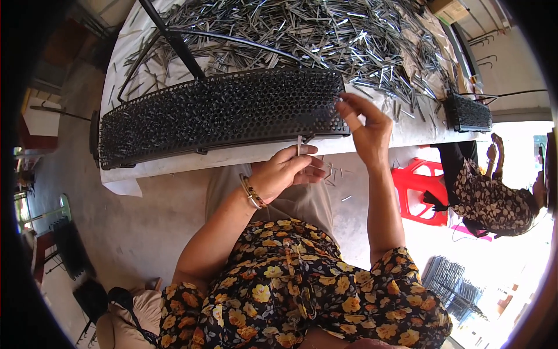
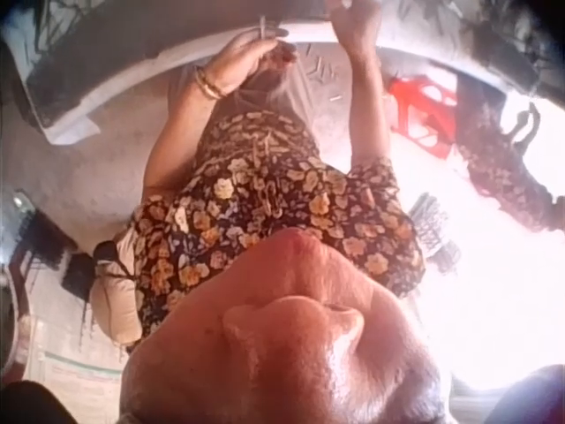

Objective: The person sorts small metal pins by hand, then inserts them into a perforated mesh grid.

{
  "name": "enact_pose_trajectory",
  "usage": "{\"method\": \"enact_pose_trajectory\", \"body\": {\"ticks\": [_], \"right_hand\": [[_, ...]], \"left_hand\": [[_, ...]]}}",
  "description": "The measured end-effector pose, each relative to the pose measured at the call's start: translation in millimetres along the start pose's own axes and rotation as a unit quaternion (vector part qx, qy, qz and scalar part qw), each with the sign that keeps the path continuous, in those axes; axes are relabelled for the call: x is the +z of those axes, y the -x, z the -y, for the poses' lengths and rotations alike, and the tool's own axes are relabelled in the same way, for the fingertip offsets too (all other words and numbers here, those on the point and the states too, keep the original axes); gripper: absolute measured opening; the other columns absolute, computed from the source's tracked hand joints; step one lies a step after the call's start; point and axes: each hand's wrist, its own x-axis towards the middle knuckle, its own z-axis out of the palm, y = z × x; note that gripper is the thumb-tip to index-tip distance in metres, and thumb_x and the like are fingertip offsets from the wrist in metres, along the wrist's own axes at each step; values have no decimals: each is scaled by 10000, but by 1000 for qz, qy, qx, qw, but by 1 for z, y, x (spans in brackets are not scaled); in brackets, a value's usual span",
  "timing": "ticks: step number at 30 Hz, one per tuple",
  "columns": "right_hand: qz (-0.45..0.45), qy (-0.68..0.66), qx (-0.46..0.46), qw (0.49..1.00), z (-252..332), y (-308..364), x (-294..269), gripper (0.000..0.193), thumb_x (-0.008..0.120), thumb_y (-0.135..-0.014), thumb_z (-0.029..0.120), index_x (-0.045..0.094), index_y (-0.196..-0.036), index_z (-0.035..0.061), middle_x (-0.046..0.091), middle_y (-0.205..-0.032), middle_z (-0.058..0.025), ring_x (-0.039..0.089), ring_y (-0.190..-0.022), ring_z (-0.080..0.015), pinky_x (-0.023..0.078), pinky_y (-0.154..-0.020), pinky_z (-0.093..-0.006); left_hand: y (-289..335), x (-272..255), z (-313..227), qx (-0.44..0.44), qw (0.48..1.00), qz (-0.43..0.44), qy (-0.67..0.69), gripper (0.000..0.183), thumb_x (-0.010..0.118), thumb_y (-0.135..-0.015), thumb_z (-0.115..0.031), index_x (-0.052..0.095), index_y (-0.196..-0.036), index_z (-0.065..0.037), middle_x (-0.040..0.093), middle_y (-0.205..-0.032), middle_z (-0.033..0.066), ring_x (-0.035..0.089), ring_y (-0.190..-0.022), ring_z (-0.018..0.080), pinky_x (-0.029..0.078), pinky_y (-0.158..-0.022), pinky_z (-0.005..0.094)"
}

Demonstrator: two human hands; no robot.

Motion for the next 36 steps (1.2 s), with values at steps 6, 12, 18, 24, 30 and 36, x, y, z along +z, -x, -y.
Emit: {"method": "enact_pose_trajectory", "body": {"ticks": [6, 12, 18, 24, 30, 36], "right_hand": [[-82, -9, -92, 992, -28, -17, 16, 224, 696, -781, 67, 675, -1003, 38, 685, -880, -89, 634, -808, -140, 466, -746, -266], [-70, 69, -173, 980, -37, -19, 28, 211, 716, -746, 73, 681, -953, 49, 671, -856, -71, 599, -763, -185, 448, -722, -308], [-26, 206, -294, 933, -25, -23, 27, 162, 684, -771, 118, 682, -919, 53, 633, -892, -78, 582, -781, -251, 423, -688, -346], [176, -55, -116, 976, -2, 5, 11, 196, 693, -794, 136, 675, -942, 9, 628, -940, -111, 589, -850, -197, 454, -767, -312], [126, -265, 114, 949, -7, 16, 2, 143, 663, -833, 116, 674, -894, -12, 662, -871, -52, 591, -774, -105, 475, -712, -254], [-93, -65, -28, 993, -31, -14, 11, 180, 697, -803, 125, 683, -920, -11, 687, -842, -77, 595, -746, -93, 470, -701, -253]], "left_hand": [[-11, 4, 1, 36, 997, 35, 62, 347, 347, -940, -65, 399, -1234, 110, 542, -1164, 215, 560, -1080, 280, 469, -951, 389], [-6, 3, -5, -11, 997, 14, 69, 366, 327, -952, -105, 383, -1266, 74, 537, -1167, 211, 557, -1086, 285, 490, -915, 420], [-3, 2, -9, -24, 998, 29, 52, 372, 335, -955, -128, 379, -1294, 19, 540, -1161, 189, 560, -1081, 278, 495, -895, 426], [-2, 8, -11, 21, 998, 40, 40, 349, 348, -960, -144, 414, -1254, 32, 554, -1123, 165, 576, -1044, 261, 512, -860, 388], [-9, 11, -8, 23, 999, 40, -12, 331, 401, -946, -123, 434, -1248, 10, 559, -1097, 132, 582, -1011, 220, 521, -838, 353], [-5, 19, -10, 16, 996, -10, -84, 314, 448, -935, -106, 470, -1233, -12, 564, -1055, 86, 580, -956, 168, 515, -804, 310]]}}
